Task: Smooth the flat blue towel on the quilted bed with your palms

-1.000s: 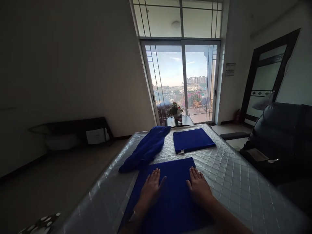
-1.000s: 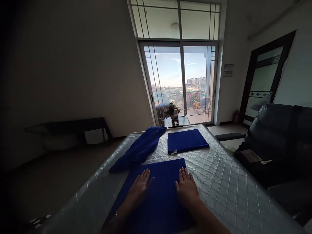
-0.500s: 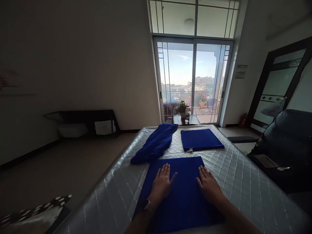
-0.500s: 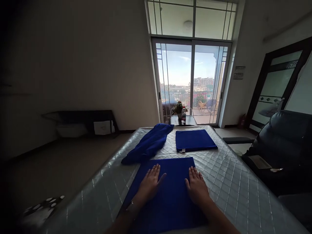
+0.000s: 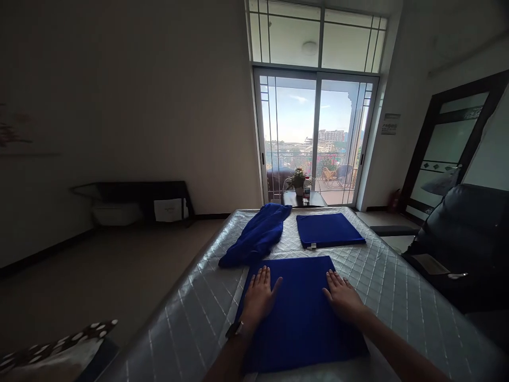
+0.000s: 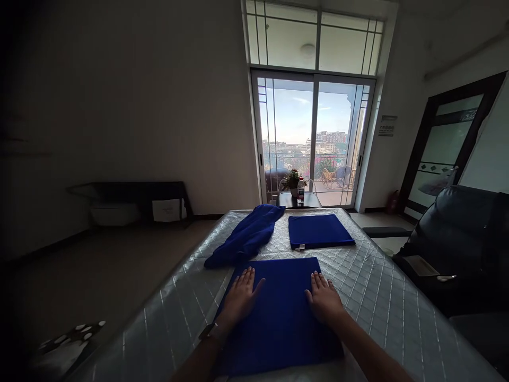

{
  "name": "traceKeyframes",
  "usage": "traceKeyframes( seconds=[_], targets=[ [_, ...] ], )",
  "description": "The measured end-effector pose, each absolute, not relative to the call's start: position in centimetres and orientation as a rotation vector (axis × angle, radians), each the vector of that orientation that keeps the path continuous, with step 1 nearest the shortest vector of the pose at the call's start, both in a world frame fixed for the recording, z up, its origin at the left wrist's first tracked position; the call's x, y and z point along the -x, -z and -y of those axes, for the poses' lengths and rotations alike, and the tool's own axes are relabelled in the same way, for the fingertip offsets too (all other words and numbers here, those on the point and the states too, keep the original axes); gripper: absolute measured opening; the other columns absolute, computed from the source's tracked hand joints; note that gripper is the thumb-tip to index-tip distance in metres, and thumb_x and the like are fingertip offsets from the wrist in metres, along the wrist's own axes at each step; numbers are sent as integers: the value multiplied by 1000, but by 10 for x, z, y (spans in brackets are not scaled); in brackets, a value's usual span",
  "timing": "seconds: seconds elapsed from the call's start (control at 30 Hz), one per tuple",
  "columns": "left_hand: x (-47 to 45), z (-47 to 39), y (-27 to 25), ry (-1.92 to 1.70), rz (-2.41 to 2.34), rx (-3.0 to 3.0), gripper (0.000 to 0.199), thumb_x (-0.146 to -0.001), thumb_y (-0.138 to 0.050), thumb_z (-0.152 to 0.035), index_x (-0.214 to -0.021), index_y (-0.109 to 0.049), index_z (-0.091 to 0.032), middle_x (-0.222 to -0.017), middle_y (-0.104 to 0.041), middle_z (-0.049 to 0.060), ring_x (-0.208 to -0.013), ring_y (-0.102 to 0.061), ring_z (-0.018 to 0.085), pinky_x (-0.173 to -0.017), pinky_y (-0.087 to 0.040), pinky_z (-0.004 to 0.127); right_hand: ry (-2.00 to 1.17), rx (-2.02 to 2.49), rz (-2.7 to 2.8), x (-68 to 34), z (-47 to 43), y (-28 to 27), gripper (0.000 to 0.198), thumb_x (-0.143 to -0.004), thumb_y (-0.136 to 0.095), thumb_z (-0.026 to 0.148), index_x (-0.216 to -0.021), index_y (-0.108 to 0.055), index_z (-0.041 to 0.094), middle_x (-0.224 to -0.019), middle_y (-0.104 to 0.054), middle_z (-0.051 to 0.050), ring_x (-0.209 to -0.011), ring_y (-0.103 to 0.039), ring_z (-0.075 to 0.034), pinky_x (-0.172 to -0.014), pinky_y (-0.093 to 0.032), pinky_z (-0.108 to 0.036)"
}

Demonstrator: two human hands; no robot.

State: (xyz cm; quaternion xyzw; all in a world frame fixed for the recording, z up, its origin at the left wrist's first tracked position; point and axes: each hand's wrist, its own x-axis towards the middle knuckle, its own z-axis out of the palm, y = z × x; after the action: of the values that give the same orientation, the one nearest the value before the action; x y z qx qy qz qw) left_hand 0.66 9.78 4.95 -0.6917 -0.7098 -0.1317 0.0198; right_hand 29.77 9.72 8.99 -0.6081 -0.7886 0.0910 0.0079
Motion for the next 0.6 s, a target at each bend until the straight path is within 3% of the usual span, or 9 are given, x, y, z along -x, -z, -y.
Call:
traceKeyframes(
  seconds=[0.2,0.6],
  targets=[
    [-6,-98,-46,433,2170,2148,84,-100,-11,-65,-156,-36,-8,-163,-38,19,-153,-34,31,-124,-29,52,-234,1835,2430,-289,-122,-101,66,-103,-18,43,-159,-27,9,-169,-22,-11,-158,-11,-20,-126,-9,-40],
    [-6,-100,-44,400,2216,2136,88,-99,-9,-67,-156,-34,-4,-164,-35,20,-154,-33,30,-126,-27,51,-250,1820,2337,-287,-162,-74,69,-102,-19,45,-160,-21,7,-170,-19,-10,-158,-8,-19,-126,-7,-37]
  ],
)
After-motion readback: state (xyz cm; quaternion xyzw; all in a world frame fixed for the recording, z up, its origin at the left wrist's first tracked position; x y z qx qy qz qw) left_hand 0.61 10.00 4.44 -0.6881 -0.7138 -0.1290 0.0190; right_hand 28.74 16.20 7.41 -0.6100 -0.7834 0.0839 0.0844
